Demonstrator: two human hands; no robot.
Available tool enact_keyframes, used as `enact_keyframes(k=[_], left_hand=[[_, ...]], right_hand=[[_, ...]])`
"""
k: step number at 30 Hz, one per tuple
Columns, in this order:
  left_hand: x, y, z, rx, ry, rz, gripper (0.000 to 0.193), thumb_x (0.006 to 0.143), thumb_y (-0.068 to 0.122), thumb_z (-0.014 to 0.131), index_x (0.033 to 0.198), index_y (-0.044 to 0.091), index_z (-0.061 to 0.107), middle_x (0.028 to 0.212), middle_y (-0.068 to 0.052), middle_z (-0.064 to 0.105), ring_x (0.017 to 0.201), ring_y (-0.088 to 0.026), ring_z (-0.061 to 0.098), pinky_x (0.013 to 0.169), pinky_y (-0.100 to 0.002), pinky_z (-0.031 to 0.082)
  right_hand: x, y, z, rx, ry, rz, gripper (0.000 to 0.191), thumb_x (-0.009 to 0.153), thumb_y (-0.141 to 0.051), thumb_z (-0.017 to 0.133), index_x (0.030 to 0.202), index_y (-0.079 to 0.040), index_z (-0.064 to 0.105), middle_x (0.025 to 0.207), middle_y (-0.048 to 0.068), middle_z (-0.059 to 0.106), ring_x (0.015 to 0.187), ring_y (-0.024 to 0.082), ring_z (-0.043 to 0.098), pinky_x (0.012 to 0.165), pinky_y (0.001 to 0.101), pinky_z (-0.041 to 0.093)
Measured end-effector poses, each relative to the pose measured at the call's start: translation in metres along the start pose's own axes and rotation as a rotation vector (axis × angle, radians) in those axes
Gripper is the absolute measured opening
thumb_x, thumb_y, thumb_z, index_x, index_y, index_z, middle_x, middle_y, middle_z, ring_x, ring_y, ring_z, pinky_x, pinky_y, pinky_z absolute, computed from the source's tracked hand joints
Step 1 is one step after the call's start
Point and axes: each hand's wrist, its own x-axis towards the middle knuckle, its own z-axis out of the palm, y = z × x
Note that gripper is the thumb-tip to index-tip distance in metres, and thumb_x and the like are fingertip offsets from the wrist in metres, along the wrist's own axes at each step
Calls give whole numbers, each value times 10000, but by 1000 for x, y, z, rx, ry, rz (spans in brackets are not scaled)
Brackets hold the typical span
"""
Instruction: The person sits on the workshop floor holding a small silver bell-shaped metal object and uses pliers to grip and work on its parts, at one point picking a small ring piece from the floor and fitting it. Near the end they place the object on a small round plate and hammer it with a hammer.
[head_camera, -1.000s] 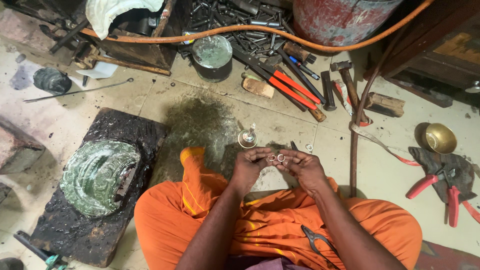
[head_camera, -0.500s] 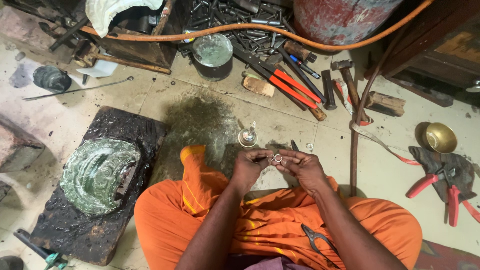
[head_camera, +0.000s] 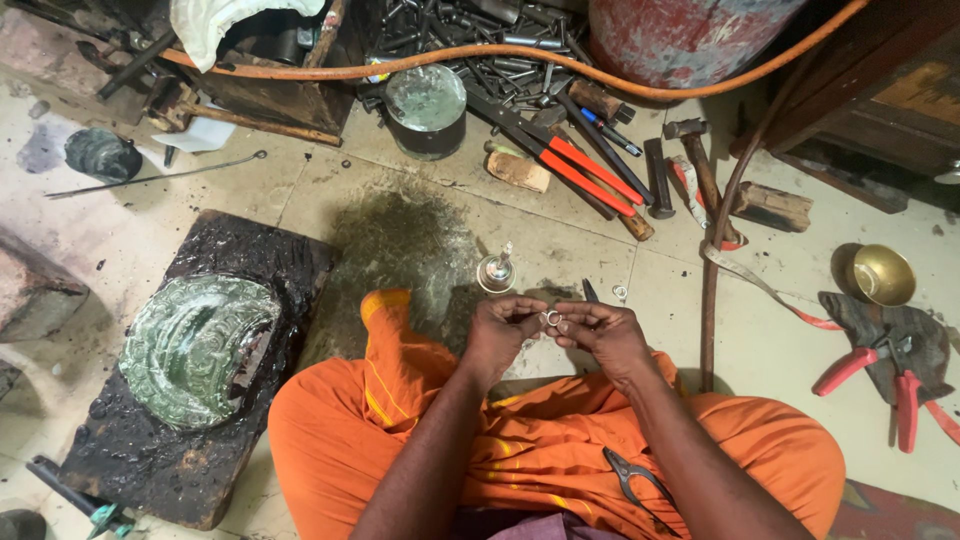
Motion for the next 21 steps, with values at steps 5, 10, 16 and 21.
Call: enact_keyframes(k=[5, 10, 16, 21], left_hand=[[0, -2, -1, -3, 7, 9, 177, 883, -33, 706, 1053, -11, 752, 895, -64, 764, 756, -98, 707, 672, -237, 588], [0, -2, 1, 27, -8, 11, 170, 893, 1, 726, 1057, -6, 770, 904, -44, 763, 758, -85, 691, 655, -235, 583], [-2, 1, 3, 29, -60, 2, 154, 916, 56, 753, 1061, 13, 786, 893, -46, 777, 764, -81, 696, 647, -225, 567], [0, -3, 1, 22, -69, 19, 135, 915, 41, 754, 1039, -2, 782, 898, -55, 777, 772, -89, 707, 653, -233, 578]], right_hand=[[0, 0, 1, 8, 4, -30, 297, 878, 17, 734, 1168, 77, 712, 967, 151, 778, 864, 201, 760, 748, 289, 629], [1, 0, 1, 8, 55, -53, 286, 868, 29, 738, 1150, 79, 719, 950, 145, 785, 842, 187, 758, 738, 280, 621], [1, -2, 1, 14, 51, -54, 249, 847, 51, 749, 1094, 81, 746, 927, 158, 784, 796, 173, 752, 732, 271, 618], [1, -2, 2, 9, 56, -42, 203, 854, 63, 748, 1055, 87, 758, 917, 165, 780, 787, 177, 744, 734, 271, 624]])
